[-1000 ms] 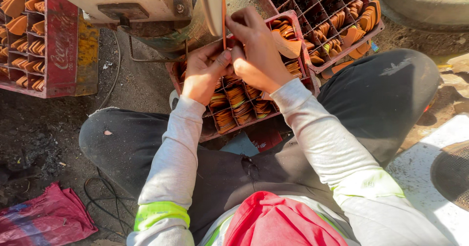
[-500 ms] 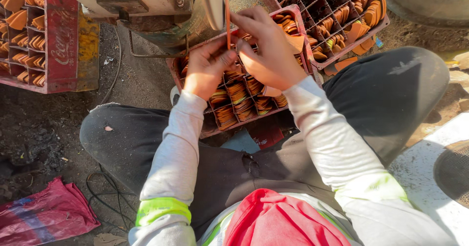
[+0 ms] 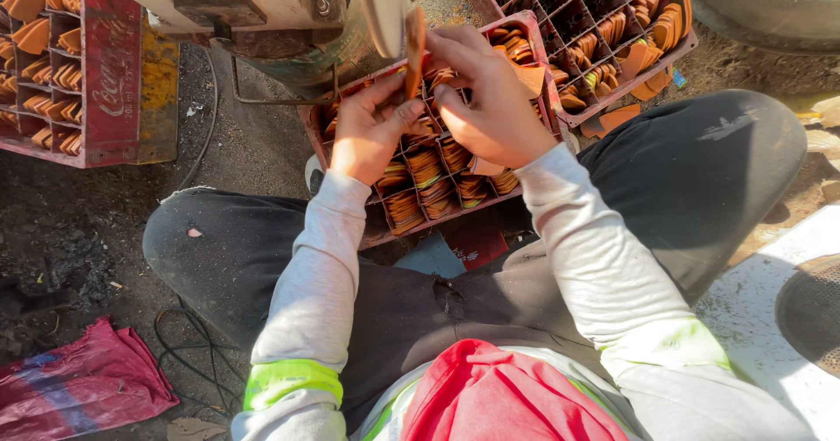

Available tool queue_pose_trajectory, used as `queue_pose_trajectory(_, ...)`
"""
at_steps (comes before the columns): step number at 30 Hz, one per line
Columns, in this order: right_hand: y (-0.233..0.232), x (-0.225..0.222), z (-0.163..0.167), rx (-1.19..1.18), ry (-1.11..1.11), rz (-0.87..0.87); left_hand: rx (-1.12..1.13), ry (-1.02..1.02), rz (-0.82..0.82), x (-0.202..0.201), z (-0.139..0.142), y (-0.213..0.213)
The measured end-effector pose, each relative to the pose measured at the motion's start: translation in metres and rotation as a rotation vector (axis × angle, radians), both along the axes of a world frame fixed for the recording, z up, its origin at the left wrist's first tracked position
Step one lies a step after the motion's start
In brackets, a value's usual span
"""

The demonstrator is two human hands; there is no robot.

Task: The person sits on the ground and repeatedly picks up orange sandal soles from a crate, presses them against a rotating grinding wheel to smooth the edges, and returns them to the crate.

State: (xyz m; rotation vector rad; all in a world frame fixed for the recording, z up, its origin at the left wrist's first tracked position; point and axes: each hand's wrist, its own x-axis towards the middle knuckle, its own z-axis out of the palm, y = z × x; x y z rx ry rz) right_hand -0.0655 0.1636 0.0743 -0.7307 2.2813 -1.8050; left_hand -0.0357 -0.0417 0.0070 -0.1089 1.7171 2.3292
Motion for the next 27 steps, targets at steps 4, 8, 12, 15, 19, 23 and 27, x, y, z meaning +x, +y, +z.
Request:
queue_pose_trajectory(4,-0.027,-0.018,-0.007,0.121,0.219,-0.135,0.108,-0.094,-0.034,-0.016,0.012,-0.005)
queue_pose_trajectory(8,-0.028,-0.021,-0.002,0.132,0.266,-0.162,0.072,-0.082,0.006,-0.018,0.019,-0.004)
queue_pose_trajectory(12,-0.006,0.002,0.011,0.067,0.039,0.019,0.068,-0.065,-0.035,0.008,0.026,0.002)
queue_pose_trajectory(15,0.006,0.011,0.014,0.055,-0.337,0.146,-0.612,0.179,0.051,0.031,0.03,0.019)
queue_pose_trajectory(19,0.009,0.012,0.011,0.255,-0.157,0.027,-0.775,0.329,-0.029,0.041,0.041,0.039)
queue_pose_trajectory(23,0.023,0.001,0.014,0.343,-0.045,-0.064,-1.036,0.476,0.063,0.044,0.064,0.029)
queue_pose_trajectory(27,0.027,-0.006,0.017,0.284,-0.131,-0.053,-1.212,0.787,0.216,0.039,0.076,0.023)
